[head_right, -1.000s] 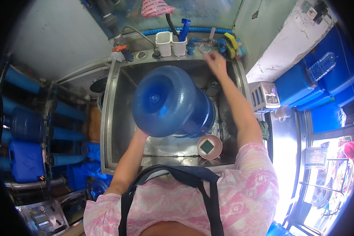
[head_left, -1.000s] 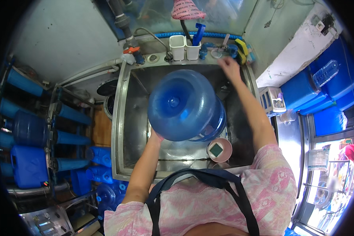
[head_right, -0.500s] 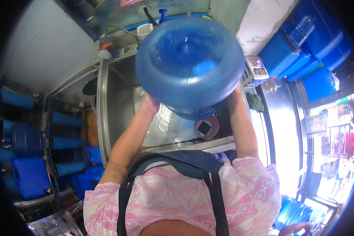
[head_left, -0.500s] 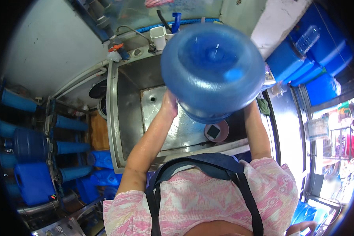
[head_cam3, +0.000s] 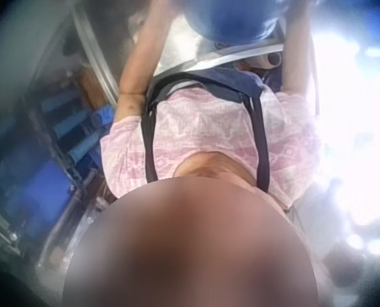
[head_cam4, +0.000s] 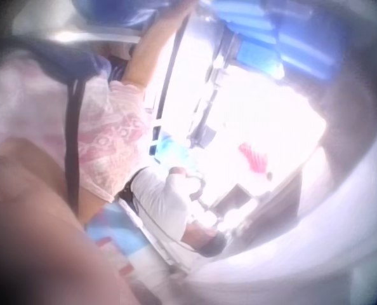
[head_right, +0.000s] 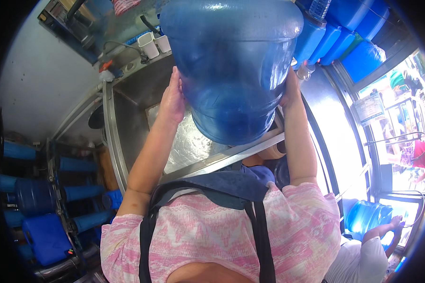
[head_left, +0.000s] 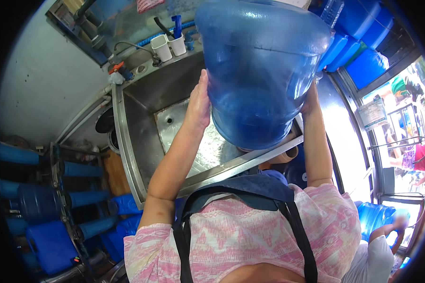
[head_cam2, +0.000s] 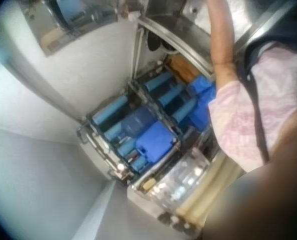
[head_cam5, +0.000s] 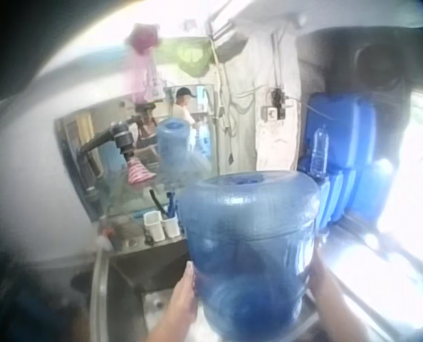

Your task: The person washes large blue water containers in a stainless steel sink using a sponge and running water. They scrub the exterior and interior, rinse thoroughly, and place the cleaned containers on a nearby counter.

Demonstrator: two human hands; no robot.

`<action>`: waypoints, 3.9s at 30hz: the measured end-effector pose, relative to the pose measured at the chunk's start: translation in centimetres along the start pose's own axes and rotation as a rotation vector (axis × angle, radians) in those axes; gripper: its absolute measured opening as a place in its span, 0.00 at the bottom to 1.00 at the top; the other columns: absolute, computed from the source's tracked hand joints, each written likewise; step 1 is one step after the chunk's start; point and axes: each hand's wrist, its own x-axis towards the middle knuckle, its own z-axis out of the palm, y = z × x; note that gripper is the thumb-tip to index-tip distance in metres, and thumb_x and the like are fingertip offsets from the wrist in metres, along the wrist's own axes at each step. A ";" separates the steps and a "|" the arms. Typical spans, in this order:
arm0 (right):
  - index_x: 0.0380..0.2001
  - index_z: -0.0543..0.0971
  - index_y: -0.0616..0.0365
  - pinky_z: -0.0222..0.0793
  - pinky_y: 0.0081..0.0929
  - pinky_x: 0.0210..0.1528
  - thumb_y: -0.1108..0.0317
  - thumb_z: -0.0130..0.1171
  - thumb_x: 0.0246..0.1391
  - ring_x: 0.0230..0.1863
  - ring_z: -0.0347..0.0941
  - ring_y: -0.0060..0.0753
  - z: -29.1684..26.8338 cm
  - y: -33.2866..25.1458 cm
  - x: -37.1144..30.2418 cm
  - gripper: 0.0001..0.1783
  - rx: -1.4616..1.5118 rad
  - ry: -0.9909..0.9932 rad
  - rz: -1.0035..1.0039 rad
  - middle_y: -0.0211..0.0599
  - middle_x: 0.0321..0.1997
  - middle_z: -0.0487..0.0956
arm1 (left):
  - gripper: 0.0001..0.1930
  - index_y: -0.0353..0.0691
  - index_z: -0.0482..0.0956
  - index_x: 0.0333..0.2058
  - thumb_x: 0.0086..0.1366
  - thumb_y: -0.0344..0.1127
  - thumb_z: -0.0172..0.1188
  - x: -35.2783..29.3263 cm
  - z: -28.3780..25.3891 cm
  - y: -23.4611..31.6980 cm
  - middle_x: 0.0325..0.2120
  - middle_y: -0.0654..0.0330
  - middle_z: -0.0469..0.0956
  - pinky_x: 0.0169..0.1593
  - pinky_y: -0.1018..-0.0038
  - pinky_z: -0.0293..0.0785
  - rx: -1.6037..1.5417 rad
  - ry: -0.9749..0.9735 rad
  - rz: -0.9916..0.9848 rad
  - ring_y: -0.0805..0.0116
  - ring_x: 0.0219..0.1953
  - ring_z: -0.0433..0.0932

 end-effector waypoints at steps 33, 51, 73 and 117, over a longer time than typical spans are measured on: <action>0.64 0.68 0.63 0.75 0.37 0.59 0.48 0.41 0.71 0.56 0.77 0.43 -3.7 5.6 1.3 0.31 -0.128 -0.104 -0.141 0.48 0.58 0.77 | 0.32 0.33 0.69 0.62 0.77 0.58 0.44 -0.2 -0.7 -5.0 0.57 0.54 0.74 0.62 0.67 0.72 -0.206 0.089 0.286 0.63 0.57 0.76; 0.68 0.63 0.62 0.66 0.50 0.67 0.37 0.39 0.70 0.66 0.67 0.52 1.6 13.9 -6.5 0.40 0.117 -0.170 -0.085 0.51 0.67 0.69 | 0.28 0.35 0.70 0.62 0.77 0.53 0.46 -5.1 -9.7 -0.5 0.58 0.56 0.75 0.63 0.67 0.70 -0.234 0.001 0.195 0.62 0.59 0.74; 0.71 0.59 0.58 0.67 0.45 0.66 0.31 0.35 0.69 0.63 0.71 0.42 -5.8 6.7 -11.6 0.45 -0.237 -0.180 -0.246 0.48 0.68 0.69 | 0.28 0.32 0.69 0.63 0.79 0.49 0.42 -6.4 -1.4 1.2 0.60 0.51 0.74 0.67 0.65 0.64 -0.008 -0.241 0.404 0.59 0.63 0.71; 0.71 0.60 0.59 0.48 0.42 0.74 0.39 0.68 0.47 0.73 0.57 0.42 -55.9 -11.4 -36.2 0.56 -0.037 0.464 -0.662 0.43 0.71 0.66 | 0.79 0.49 0.35 0.76 0.31 0.46 0.87 -16.0 42.5 -33.6 0.73 0.30 0.31 0.74 0.48 0.48 0.947 -1.298 0.803 0.28 0.75 0.33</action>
